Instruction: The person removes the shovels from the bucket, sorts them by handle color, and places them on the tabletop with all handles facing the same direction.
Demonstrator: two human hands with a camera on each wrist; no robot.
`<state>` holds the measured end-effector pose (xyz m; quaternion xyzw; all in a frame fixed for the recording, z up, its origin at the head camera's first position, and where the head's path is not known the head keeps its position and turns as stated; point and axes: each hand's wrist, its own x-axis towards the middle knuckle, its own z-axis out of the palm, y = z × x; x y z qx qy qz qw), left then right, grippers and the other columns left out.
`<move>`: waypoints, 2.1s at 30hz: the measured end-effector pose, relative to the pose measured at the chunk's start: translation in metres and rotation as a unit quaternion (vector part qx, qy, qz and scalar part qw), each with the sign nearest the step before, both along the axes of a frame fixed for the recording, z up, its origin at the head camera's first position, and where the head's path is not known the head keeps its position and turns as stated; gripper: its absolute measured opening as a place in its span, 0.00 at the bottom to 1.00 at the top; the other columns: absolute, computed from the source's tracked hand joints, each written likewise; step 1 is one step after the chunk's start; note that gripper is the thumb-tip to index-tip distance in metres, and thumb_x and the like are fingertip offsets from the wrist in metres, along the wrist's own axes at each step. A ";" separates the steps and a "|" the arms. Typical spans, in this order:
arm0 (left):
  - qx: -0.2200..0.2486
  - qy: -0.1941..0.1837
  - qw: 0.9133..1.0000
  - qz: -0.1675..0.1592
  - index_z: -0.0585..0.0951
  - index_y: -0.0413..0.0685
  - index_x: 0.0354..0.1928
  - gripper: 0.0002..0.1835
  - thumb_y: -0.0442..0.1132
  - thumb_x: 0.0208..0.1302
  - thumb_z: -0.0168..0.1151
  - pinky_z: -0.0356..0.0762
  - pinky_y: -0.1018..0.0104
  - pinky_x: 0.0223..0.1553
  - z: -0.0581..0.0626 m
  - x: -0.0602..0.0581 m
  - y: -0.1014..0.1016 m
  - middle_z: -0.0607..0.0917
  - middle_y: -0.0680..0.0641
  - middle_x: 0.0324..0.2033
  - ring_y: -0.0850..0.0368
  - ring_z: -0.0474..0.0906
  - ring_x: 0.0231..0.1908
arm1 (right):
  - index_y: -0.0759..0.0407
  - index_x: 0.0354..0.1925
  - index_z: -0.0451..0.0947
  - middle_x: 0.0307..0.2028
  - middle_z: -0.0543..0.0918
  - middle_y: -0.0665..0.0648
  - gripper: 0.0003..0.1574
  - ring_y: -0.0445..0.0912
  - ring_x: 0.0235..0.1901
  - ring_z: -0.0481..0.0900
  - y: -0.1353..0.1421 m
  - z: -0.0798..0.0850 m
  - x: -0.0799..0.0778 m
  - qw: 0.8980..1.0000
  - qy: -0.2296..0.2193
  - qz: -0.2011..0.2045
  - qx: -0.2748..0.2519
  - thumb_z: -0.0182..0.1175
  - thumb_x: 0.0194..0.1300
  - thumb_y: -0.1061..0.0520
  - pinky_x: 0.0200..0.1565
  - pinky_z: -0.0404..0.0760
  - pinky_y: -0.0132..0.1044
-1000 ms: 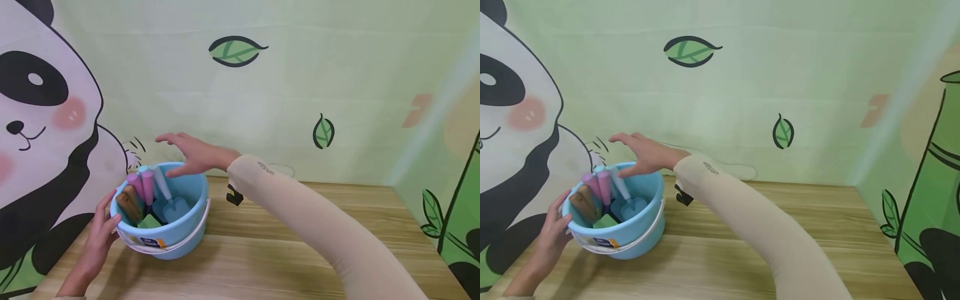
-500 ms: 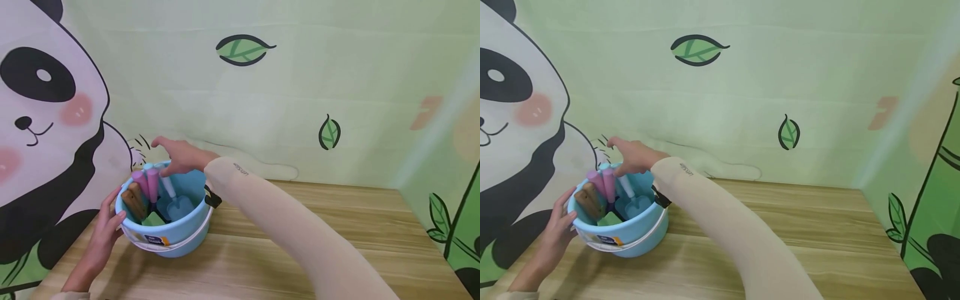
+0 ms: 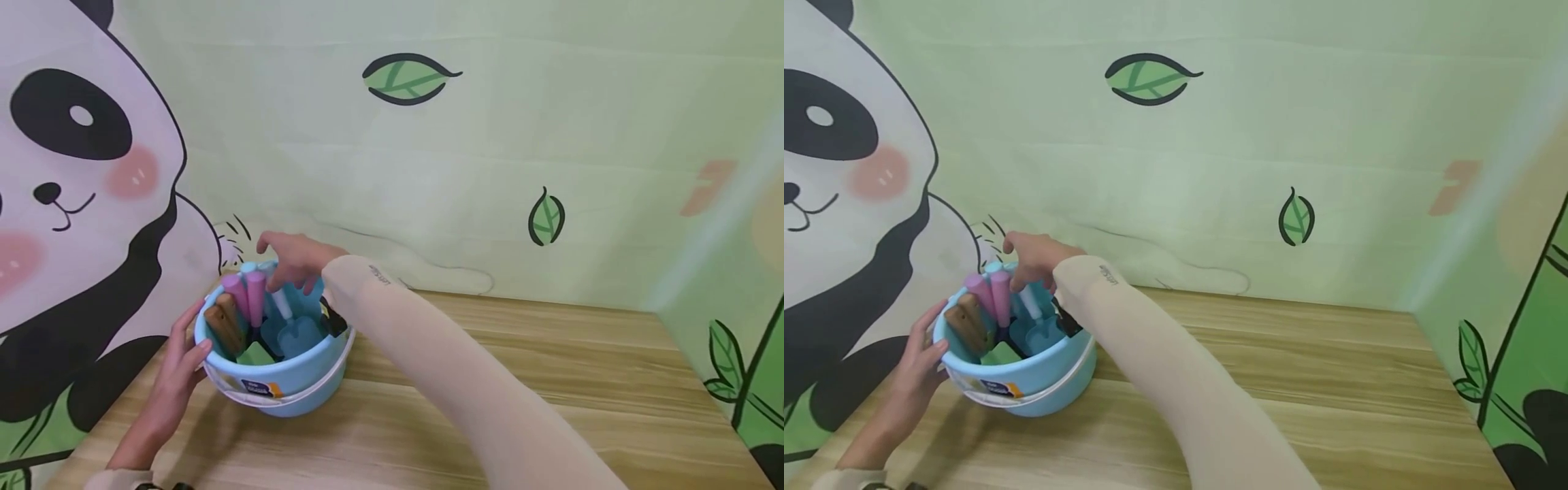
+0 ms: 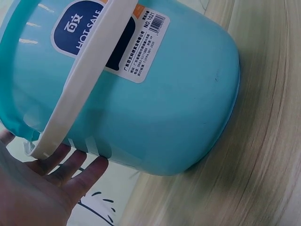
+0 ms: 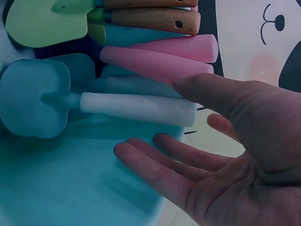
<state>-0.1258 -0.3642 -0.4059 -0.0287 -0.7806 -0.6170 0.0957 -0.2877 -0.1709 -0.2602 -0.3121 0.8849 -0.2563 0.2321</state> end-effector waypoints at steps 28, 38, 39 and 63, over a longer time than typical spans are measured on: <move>-0.010 0.007 1.000 0.003 0.46 0.72 0.82 0.33 0.49 0.81 0.40 0.71 0.79 0.51 0.001 0.001 0.000 0.51 0.39 0.78 0.50 0.59 0.69 | 0.44 0.56 0.69 0.50 0.78 0.56 0.25 0.51 0.46 0.82 -0.020 -0.012 -0.003 0.999 -0.001 -0.038 -0.002 0.67 0.69 0.63 0.42 0.88 0.45; -0.015 0.010 1.000 0.004 0.45 0.71 0.82 0.33 0.48 0.81 0.40 0.71 0.79 0.51 0.001 0.000 -0.001 0.50 0.39 0.78 0.42 0.57 0.70 | 0.45 0.54 0.69 0.49 0.78 0.57 0.24 0.51 0.43 0.83 -0.021 -0.014 -0.005 0.999 0.013 -0.035 -0.008 0.66 0.69 0.65 0.38 0.88 0.45; -0.014 0.010 1.000 0.003 0.45 0.71 0.82 0.33 0.48 0.81 0.40 0.71 0.79 0.51 0.001 0.000 -0.001 0.50 0.39 0.78 0.43 0.57 0.70 | 0.45 0.54 0.69 0.49 0.78 0.57 0.24 0.51 0.43 0.83 -0.021 -0.014 -0.005 0.999 0.013 -0.034 -0.009 0.66 0.69 0.65 0.38 0.88 0.45; -0.028 0.004 1.000 0.008 0.44 0.69 0.82 0.34 0.50 0.80 0.40 0.70 0.78 0.50 0.000 -0.001 -0.002 0.50 0.41 0.79 0.35 0.53 0.73 | 0.51 0.56 0.70 0.50 0.76 0.58 0.22 0.50 0.40 0.84 0.002 -0.005 -0.006 0.996 0.073 -0.009 -0.053 0.67 0.69 0.62 0.35 0.87 0.39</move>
